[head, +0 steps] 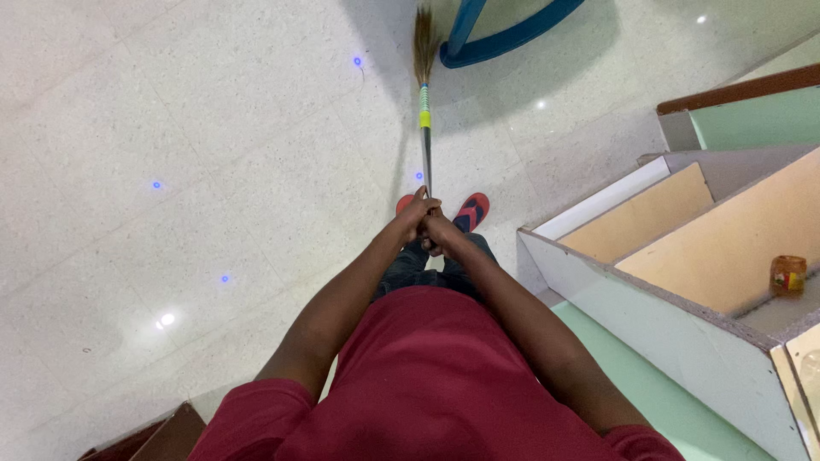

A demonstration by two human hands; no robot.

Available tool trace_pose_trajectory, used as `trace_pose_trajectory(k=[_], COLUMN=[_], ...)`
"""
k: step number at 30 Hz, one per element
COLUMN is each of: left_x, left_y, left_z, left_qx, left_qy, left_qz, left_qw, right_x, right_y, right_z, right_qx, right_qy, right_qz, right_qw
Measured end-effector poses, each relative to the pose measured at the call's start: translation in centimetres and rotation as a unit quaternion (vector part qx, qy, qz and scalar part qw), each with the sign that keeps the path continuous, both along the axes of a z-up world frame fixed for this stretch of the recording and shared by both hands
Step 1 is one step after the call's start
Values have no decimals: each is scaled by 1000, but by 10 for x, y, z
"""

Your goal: The person sweeps debris and trash on a tiled floor using a broom, moving items into a pile and then sweeping them into a hallway.

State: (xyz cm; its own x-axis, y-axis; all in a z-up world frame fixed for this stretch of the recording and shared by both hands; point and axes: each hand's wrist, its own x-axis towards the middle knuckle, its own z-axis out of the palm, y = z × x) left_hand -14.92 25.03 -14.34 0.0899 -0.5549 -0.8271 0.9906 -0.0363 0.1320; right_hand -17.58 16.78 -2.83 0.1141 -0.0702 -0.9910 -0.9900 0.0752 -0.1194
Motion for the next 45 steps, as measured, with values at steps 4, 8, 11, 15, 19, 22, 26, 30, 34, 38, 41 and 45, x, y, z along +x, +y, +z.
trace_pose_trajectory(k=[4,8,11,15,19,22,26,30,34,38,41,45], left_x=[-10,-15,-15,-48,-97,-121,-140,-138,-152,-166,-170,-154], left_y=[6,2,-6,-8,20,49,102,132,167,189,199,232], left_z=[-18,13,39,63,54,29,2,19,60,62,56,47], left_qx=[-11,-40,-65,-44,-69,-63,-79,-98,-64,-137,-153,-123], left_qy=[11,-63,-84,-93,-90,-122,-92,-133,-146,-117,-142,-99], left_qz=[-36,-39,-89,-207,-267,-264,-192,-211,-299,-381,-426,-414], left_qw=[999,996,990,973,957,955,974,963,941,907,880,897], right_x=[-15,-25,-49,-109,-160,-171,-178,-197,-232,-264,-266,-228], right_y=[-21,-51,-46,-28,2,28,59,86,133,179,210,236], right_z=[-63,-51,-19,1,-17,-44,-69,-38,16,12,-11,-33], right_qx=[110,131,53,-13,3,61,141,122,136,100,65,40], right_qy=[2,-35,-83,-89,-41,-16,-40,-109,-144,-127,-107,-30], right_qz=[-60,-96,-120,-166,-175,-169,-100,-244,-314,-392,-409,-352], right_qw=[992,986,988,982,984,984,984,956,929,906,904,934])
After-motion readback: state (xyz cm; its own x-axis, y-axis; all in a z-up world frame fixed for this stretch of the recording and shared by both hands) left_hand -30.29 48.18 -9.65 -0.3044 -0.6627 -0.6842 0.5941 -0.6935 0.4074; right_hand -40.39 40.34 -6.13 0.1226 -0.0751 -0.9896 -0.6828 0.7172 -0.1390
